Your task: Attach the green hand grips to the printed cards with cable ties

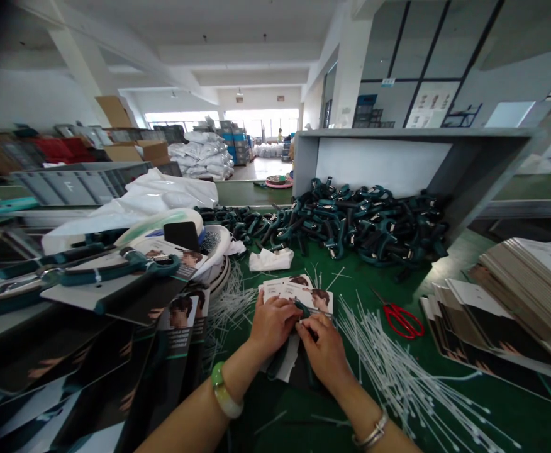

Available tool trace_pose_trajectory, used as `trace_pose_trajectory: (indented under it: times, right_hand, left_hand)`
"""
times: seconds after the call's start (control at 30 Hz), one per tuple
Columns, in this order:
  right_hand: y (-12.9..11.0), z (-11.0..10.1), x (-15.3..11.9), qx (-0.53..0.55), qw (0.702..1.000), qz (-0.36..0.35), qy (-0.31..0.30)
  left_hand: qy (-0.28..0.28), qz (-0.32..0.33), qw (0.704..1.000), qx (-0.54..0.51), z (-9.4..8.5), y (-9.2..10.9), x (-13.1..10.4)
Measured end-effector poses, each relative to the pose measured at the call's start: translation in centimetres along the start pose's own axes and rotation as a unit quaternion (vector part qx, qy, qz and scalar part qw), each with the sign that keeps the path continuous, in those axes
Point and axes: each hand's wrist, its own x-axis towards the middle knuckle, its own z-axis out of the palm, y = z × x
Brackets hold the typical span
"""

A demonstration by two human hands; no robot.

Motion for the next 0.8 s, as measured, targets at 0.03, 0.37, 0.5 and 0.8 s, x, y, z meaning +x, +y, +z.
trace_pose_trajectory:
  times: [0.03,0.37,0.5,0.8]
  right_hand:
    - [0.01,0.07,-0.01,0.001,1.000,0.004,0.000]
    - [-0.13,-0.07,0.17,0.005,1.000,0.010,-0.019]
    - [-0.11,-0.07,0.11,0.014,1.000,-0.004,-0.011]
    - [-0.33,-0.22,0.41,0.015,1.000,0.019,-0.020]
  left_hand:
    - [-0.002,0.000,1.000,-0.001,0.02,0.00,-0.01]
    - [0.002,0.000,1.000,-0.009,0.40,-0.15,-0.04]
    - [0.012,0.006,1.000,-0.003,0.50,-0.19,-0.11]
    - [0.013,0.016,1.000,-0.011,0.37,-0.15,-0.16]
